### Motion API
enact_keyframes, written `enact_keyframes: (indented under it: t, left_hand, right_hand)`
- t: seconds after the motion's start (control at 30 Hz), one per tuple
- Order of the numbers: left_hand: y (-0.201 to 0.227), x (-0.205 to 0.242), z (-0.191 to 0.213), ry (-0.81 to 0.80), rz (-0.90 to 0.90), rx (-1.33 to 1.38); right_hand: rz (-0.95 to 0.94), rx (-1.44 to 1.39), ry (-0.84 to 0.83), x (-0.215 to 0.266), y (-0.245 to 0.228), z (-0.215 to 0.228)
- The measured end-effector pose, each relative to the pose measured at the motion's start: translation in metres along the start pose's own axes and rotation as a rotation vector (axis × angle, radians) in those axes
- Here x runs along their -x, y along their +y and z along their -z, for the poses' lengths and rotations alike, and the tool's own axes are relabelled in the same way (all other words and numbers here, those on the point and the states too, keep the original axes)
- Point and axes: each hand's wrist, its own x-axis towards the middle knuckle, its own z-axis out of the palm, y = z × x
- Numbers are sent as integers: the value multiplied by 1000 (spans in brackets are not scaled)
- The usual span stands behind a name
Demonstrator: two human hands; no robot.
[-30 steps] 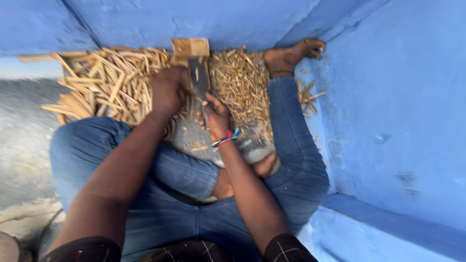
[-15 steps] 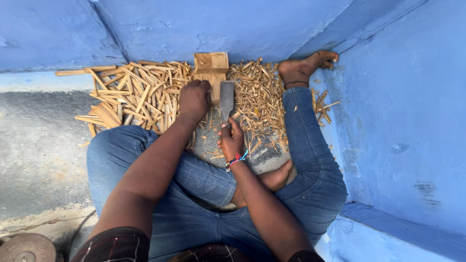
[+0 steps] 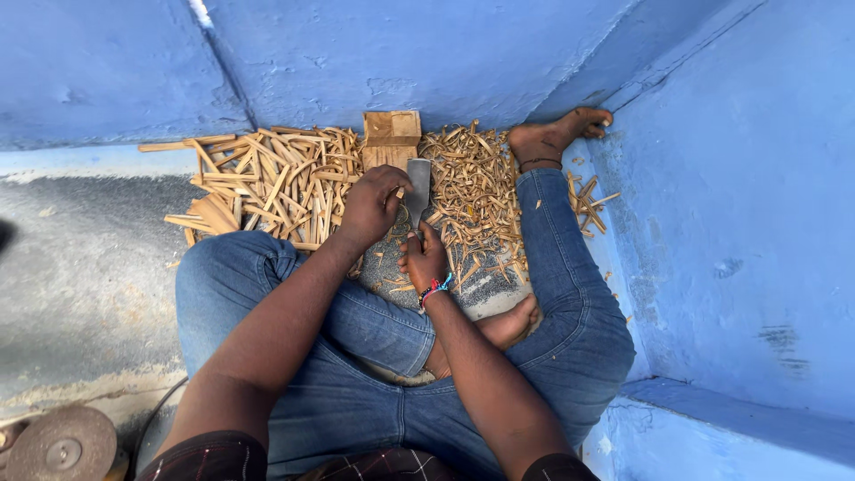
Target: The person uses a blade to shave thin strips and chips off pieces of wood while sitting on the floor, handling several small wooden sticks and larger blocks over a pile of wood shavings.
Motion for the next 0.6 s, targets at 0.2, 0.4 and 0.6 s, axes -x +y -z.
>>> enact_keyframes:
  t: [0.2, 0.4, 0.6]
  left_hand:
    - [9, 3, 2, -26, 100, 85]
    - [-14, 4, -3, 39, 539, 457]
    - [-75, 3, -13, 81, 726, 755]
  right_hand:
    - [-21, 27, -51, -1, -1, 4]
    - [-72, 7, -53, 3, -19, 7]
    - [103, -52, -34, 6, -48, 13]
